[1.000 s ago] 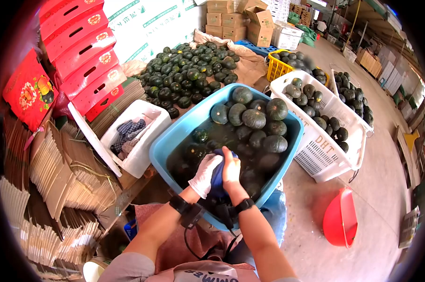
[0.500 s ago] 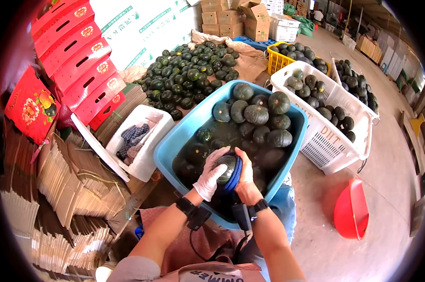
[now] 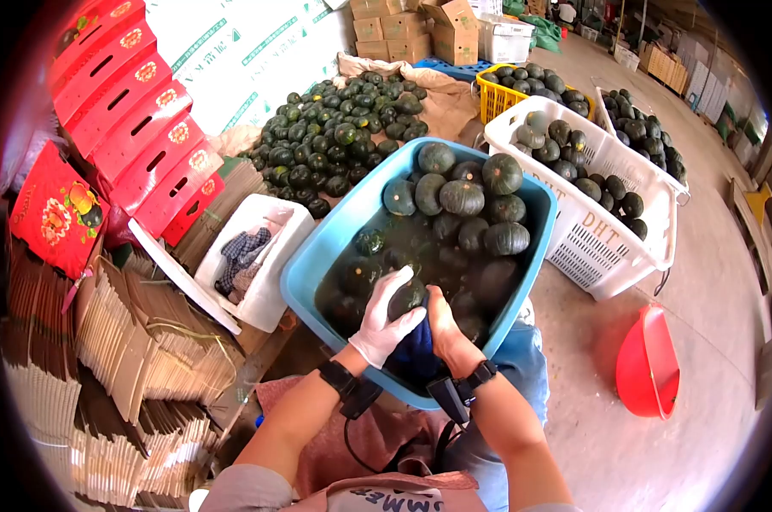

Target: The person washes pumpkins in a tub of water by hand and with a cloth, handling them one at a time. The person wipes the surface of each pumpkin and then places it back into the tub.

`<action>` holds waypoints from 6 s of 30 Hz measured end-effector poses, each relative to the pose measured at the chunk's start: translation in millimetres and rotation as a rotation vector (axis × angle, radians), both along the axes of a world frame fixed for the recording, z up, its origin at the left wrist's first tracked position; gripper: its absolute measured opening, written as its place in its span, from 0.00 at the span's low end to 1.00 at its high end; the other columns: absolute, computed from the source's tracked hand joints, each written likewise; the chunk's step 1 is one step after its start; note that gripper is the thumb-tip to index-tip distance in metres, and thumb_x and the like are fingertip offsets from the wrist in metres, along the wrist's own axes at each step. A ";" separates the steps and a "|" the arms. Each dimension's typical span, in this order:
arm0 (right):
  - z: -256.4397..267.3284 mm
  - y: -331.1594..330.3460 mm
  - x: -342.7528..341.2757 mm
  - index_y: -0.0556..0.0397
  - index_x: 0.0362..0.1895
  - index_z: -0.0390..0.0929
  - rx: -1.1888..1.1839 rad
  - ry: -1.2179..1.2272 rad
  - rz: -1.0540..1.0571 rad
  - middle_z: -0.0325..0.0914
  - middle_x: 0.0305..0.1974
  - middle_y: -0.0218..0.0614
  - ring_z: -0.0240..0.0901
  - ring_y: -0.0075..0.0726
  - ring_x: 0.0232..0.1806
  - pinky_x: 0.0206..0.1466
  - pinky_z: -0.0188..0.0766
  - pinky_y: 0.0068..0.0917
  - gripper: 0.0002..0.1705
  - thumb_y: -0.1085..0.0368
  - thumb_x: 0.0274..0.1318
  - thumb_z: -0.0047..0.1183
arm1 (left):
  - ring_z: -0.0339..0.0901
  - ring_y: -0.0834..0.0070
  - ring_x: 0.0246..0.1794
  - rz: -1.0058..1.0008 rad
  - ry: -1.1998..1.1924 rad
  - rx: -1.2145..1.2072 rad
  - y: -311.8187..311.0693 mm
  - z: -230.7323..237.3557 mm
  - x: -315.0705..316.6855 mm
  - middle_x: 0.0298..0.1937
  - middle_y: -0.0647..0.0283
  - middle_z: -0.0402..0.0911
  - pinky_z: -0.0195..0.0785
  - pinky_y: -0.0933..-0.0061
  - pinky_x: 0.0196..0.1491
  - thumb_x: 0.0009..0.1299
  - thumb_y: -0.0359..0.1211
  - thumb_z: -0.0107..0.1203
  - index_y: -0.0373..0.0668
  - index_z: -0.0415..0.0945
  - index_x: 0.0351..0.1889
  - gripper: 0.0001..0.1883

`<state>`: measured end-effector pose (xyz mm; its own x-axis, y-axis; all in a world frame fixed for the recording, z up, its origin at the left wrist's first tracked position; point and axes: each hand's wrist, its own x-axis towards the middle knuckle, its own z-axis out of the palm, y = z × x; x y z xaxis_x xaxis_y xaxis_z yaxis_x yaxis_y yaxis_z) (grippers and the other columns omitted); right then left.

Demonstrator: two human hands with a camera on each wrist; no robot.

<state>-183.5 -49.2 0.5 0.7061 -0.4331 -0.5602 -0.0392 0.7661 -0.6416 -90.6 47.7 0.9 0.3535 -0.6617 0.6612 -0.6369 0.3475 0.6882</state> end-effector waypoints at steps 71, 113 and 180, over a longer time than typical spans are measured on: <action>13.9 -17.6 -0.5 0.45 0.59 0.72 0.247 -0.458 -0.229 0.70 0.62 0.34 0.62 0.37 0.64 0.70 0.50 0.44 0.36 0.37 0.54 0.56 | 0.70 0.59 0.61 -0.495 1.433 0.335 -40.0 18.3 44.8 0.62 0.52 0.72 0.61 0.56 0.67 0.68 0.36 0.51 0.35 0.67 0.61 0.24; -7.3 -29.9 37.1 0.59 0.54 0.74 -0.378 -0.017 -0.153 0.76 0.49 0.39 0.69 0.30 0.51 0.58 0.64 0.30 0.43 0.30 0.66 0.29 | 0.72 0.68 0.57 -0.249 1.086 0.368 -6.9 26.9 9.0 0.57 0.62 0.74 0.67 0.63 0.60 0.71 0.49 0.50 0.44 0.68 0.61 0.26; 12.8 -13.7 -11.4 0.57 0.37 0.76 0.565 -0.248 -0.045 0.82 0.33 0.46 0.77 0.47 0.30 0.41 0.75 0.41 0.23 0.50 0.63 0.39 | 0.65 0.66 0.64 -0.531 0.074 0.386 -9.6 55.8 48.4 0.64 0.59 0.65 0.59 0.65 0.67 0.32 0.36 0.81 0.41 0.62 0.66 0.58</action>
<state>-195.0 -62.8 13.2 0.8328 -0.1496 -0.5331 0.0995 0.9876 -0.1217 -42.2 38.2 56.7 -0.0505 -0.9433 0.3281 -0.3932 0.3208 0.8617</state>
